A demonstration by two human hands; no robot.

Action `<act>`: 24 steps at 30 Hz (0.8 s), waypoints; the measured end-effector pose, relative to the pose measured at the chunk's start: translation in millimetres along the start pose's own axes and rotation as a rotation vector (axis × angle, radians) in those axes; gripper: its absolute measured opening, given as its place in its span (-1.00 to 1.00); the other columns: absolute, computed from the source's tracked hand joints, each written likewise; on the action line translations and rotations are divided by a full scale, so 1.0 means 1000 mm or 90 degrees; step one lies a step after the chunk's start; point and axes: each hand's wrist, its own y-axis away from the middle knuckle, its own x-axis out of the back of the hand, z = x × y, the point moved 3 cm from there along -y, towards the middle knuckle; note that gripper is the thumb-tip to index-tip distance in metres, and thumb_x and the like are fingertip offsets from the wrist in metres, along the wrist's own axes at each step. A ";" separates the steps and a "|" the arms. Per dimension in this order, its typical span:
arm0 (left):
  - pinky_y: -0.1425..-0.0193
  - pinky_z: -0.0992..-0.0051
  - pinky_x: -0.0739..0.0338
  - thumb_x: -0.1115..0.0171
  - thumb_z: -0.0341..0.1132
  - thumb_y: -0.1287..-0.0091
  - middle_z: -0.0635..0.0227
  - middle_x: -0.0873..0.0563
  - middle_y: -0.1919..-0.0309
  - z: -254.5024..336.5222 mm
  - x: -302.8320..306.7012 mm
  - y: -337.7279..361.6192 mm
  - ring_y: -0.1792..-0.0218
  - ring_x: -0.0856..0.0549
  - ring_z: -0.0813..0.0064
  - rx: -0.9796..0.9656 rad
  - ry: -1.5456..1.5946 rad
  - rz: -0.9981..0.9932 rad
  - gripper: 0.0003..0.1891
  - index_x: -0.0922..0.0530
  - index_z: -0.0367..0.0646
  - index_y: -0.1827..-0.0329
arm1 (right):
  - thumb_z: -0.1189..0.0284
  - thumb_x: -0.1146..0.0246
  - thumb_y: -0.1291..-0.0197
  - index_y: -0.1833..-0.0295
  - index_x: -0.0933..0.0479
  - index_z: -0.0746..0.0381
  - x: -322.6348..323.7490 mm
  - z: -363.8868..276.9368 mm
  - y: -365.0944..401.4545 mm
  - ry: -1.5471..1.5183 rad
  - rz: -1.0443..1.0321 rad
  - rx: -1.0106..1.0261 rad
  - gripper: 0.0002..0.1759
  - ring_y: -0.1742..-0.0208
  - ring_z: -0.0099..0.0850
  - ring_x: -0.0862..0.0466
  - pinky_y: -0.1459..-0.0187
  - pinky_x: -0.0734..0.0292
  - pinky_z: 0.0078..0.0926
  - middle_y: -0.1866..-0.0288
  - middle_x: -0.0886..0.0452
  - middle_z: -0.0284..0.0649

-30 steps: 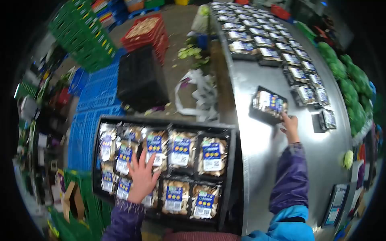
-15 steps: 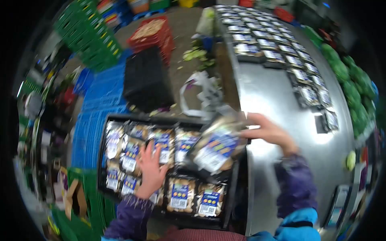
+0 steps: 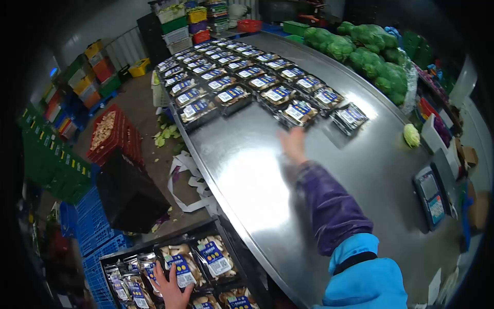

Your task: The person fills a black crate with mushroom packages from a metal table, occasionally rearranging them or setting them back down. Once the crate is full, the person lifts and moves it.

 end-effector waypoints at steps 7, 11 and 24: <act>-0.32 -0.12 0.35 -0.28 -0.10 0.02 -0.15 -0.03 -0.32 0.002 -0.005 -0.002 -0.35 0.00 -0.09 -0.016 0.012 -0.021 -0.19 -0.17 -0.23 -0.30 | 0.26 -0.06 -0.18 0.27 -0.43 0.42 -0.029 0.093 -0.096 -0.322 -0.314 -0.314 -0.64 0.68 -0.28 -0.54 0.60 -0.48 -0.35 0.48 -0.59 -0.02; -0.36 -0.01 0.37 -0.20 -0.11 -0.09 0.05 -0.06 -0.35 0.003 -0.001 -0.007 -0.39 0.04 0.01 -0.010 0.054 -0.012 -0.16 0.00 -0.27 -0.37 | 0.33 -0.06 -0.19 0.23 -0.43 0.36 -0.029 0.123 -0.096 -0.461 -0.297 -0.062 -0.73 0.56 -0.40 -0.57 0.56 -0.48 -0.58 0.46 -0.57 -0.13; -0.28 -0.17 0.22 -0.08 -0.08 -0.22 0.14 -0.08 -0.36 -0.004 -0.003 -0.002 -0.37 -0.03 0.03 -0.046 0.029 0.037 -0.32 -0.11 -0.14 -0.35 | 0.46 -0.08 -0.20 0.13 -0.34 0.36 0.174 -0.130 0.215 -0.485 -0.963 -0.179 -0.80 0.63 -0.55 -0.55 0.61 -0.50 -0.67 0.44 -0.54 -0.22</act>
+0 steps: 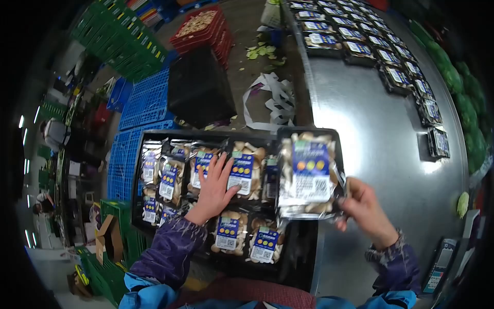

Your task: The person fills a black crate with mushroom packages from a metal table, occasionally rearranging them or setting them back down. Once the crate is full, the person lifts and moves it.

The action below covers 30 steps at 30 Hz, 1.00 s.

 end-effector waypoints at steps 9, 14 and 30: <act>-0.34 0.06 0.10 -0.09 -0.36 -0.18 0.07 -0.17 -0.28 -0.062 0.032 0.126 -0.32 -0.08 0.01 0.161 0.180 0.141 -0.43 -0.18 -0.21 -0.28 | 0.53 -0.11 -0.16 0.26 -0.29 0.33 -0.130 0.068 0.024 0.167 -0.238 -0.167 -0.87 0.50 -0.56 -0.60 0.48 -0.53 -0.63 0.52 -0.46 -0.32; -0.31 0.17 -0.05 -0.01 -0.30 -0.27 0.10 -0.23 -0.26 -0.091 0.047 0.179 -0.31 -0.17 0.11 0.172 0.265 0.205 -0.47 -0.16 -0.24 -0.30 | 0.52 -0.08 -0.21 0.26 -0.27 0.33 -0.218 0.108 0.007 0.118 -0.301 -0.139 -0.87 0.53 -0.57 -0.59 0.51 -0.53 -0.64 0.54 -0.43 -0.32; -0.11 0.41 -0.37 -0.10 -0.37 -0.24 0.02 -0.50 -0.07 -0.284 0.050 0.220 -0.08 -0.50 0.26 0.434 0.499 0.192 -0.46 -0.20 -0.21 -0.30 | 0.29 -0.10 -0.17 0.04 -0.25 0.43 -0.372 0.148 -0.150 0.533 -0.243 0.264 -0.57 0.03 0.07 -0.47 0.02 -0.38 -0.15 0.10 -0.45 0.17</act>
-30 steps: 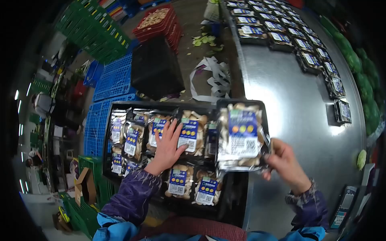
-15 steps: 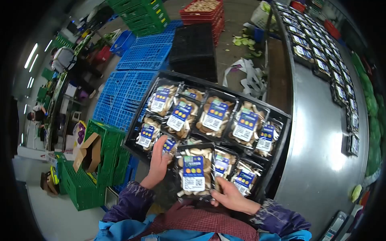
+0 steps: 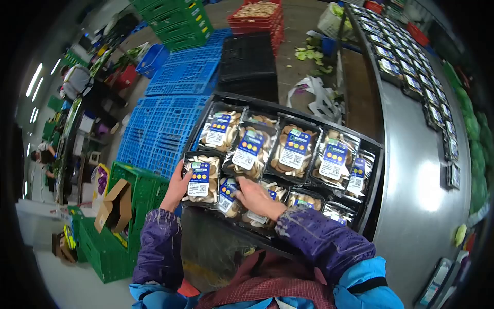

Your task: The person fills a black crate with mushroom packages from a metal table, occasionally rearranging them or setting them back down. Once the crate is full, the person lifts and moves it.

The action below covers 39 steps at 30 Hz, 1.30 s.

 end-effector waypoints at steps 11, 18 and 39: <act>-0.23 0.32 -0.26 -0.15 -0.38 -0.16 -0.04 -0.29 -0.23 0.041 -0.020 -0.004 -0.22 -0.33 0.07 -0.151 -0.300 0.088 -0.33 -0.09 -0.25 -0.35 | 0.30 -0.21 -0.03 0.04 -0.41 0.19 0.044 -0.030 -0.005 0.207 0.168 0.086 -0.63 0.03 -0.15 -0.54 0.18 -0.48 -0.14 0.12 -0.55 -0.08; -0.21 -0.11 -0.01 -0.06 -0.03 -0.21 0.07 -0.08 -0.36 0.048 -0.074 0.010 -0.35 -0.04 -0.04 -0.236 -0.665 0.076 -0.35 -0.14 0.07 -0.37 | 0.00 -0.19 0.00 -0.27 -0.26 0.04 0.083 0.012 -0.051 0.525 0.221 0.111 -0.29 -0.35 -0.14 -0.11 -0.21 0.03 0.23 -0.31 -0.19 -0.16; -0.23 0.18 -0.23 -0.01 -0.10 -0.32 -0.09 -0.26 -0.25 0.101 -0.093 0.064 -0.23 -0.29 -0.05 -0.217 -0.694 0.075 -0.45 -0.24 -0.25 -0.28 | 0.18 -0.17 -0.13 -0.27 -0.18 0.07 0.490 0.345 0.440 0.196 0.944 -0.549 -0.39 -0.23 -0.19 -0.32 -0.19 -0.26 -0.19 -0.28 -0.22 -0.14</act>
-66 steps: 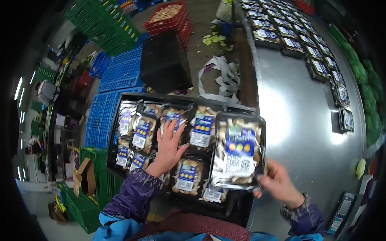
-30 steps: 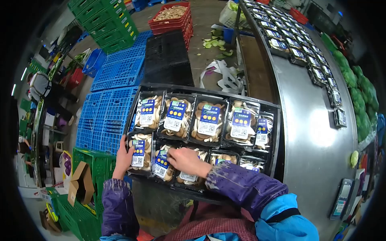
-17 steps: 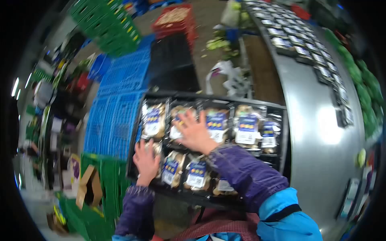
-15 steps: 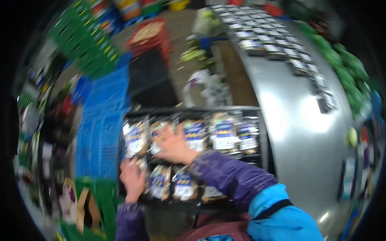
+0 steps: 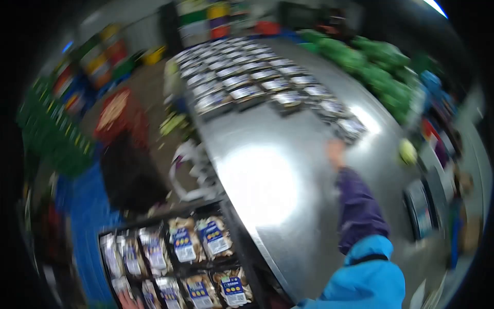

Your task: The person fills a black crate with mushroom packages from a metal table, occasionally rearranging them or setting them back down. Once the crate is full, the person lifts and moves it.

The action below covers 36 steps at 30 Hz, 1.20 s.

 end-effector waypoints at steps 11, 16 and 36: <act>-0.23 -0.10 -0.02 -0.13 -0.13 -0.21 0.20 -0.19 -0.29 0.040 0.031 0.043 -0.30 -0.16 0.03 0.136 -0.050 -0.156 -0.43 -0.21 0.01 -0.29 | 0.06 -0.16 -0.17 0.37 -0.44 0.25 0.001 0.246 -0.202 -0.511 -0.154 -0.257 -0.58 0.59 -0.53 -0.49 0.59 -0.41 -0.65 0.56 -0.48 -0.33; -0.22 -0.02 -0.06 -0.12 -0.16 -0.22 0.18 -0.21 -0.27 0.040 0.030 0.035 -0.28 -0.20 0.08 0.111 -0.026 -0.132 -0.44 -0.22 -0.01 -0.28 | 0.23 -0.22 -0.17 0.30 -0.49 0.25 0.012 0.287 -0.228 -0.675 -0.119 -0.287 -0.72 0.43 -0.57 -0.58 0.39 -0.53 -0.71 0.45 -0.55 -0.34; -0.21 0.10 -0.15 -0.11 -0.20 -0.22 0.11 -0.23 -0.25 0.036 0.026 0.061 -0.24 -0.26 0.09 0.142 -0.004 -0.162 -0.46 -0.24 -0.08 -0.27 | 0.19 -0.14 -0.23 0.44 -0.39 0.14 0.005 0.257 -0.210 -0.538 -0.082 -0.254 -0.71 0.65 -0.58 -0.40 0.63 -0.28 -0.62 0.62 -0.38 -0.40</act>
